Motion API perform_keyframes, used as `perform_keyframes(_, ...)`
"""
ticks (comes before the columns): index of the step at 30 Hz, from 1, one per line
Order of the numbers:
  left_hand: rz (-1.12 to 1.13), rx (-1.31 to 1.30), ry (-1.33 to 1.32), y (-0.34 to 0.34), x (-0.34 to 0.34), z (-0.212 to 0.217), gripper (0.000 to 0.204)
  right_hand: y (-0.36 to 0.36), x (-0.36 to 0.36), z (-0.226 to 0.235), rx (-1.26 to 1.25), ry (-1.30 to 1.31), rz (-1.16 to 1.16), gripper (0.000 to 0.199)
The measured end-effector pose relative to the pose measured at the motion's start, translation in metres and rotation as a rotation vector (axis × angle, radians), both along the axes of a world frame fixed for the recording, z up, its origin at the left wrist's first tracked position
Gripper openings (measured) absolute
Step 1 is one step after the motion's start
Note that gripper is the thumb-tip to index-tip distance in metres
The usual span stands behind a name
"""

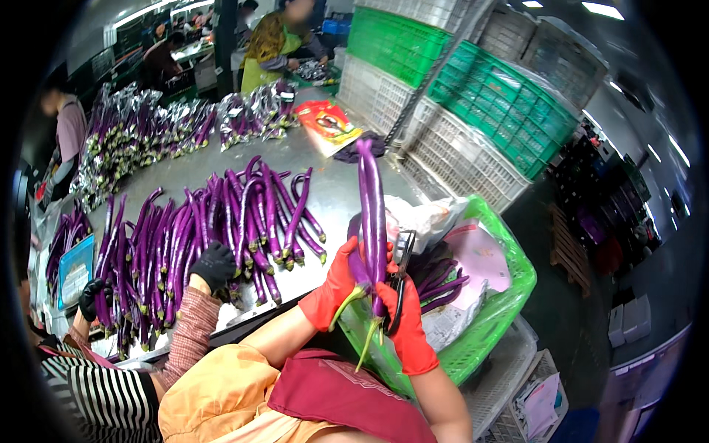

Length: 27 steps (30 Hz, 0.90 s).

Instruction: The person trims the stems of eggplants using scissors and places them into a green plastic basket.

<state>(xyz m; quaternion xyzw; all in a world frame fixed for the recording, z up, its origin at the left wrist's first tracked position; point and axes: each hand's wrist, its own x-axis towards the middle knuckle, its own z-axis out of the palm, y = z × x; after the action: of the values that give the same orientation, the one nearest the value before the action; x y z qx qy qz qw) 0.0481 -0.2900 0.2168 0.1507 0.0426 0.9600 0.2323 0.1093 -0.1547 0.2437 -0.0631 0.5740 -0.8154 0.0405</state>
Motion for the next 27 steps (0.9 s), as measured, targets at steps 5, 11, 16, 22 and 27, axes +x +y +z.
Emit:
perform_keyframes(5,-0.174,0.067,-0.107,-0.035,0.009,-0.048,0.063,-0.022,-0.024,-0.012,-0.14,-0.466,0.102,0.043)
perform_keyframes(11,-0.159,0.035,-0.085,-0.039,0.0,-0.055,0.061,-0.02,-0.041,-0.035,0.038,-0.218,0.147,0.046)
perform_keyframes(16,-0.153,-0.021,-0.145,-0.041,0.003,-0.051,0.054,-0.041,-0.025,-0.012,0.316,-0.091,-0.002,0.047)
perform_keyframes(22,0.145,-0.367,-0.021,-0.03,0.011,-0.021,0.053,-0.021,-0.017,-0.012,0.328,-0.037,0.109,0.062)
perform_keyframes(27,0.192,-0.545,0.059,-0.019,0.007,-0.014,0.058,-0.011,-0.015,-0.005,0.277,-0.036,0.128,0.062)
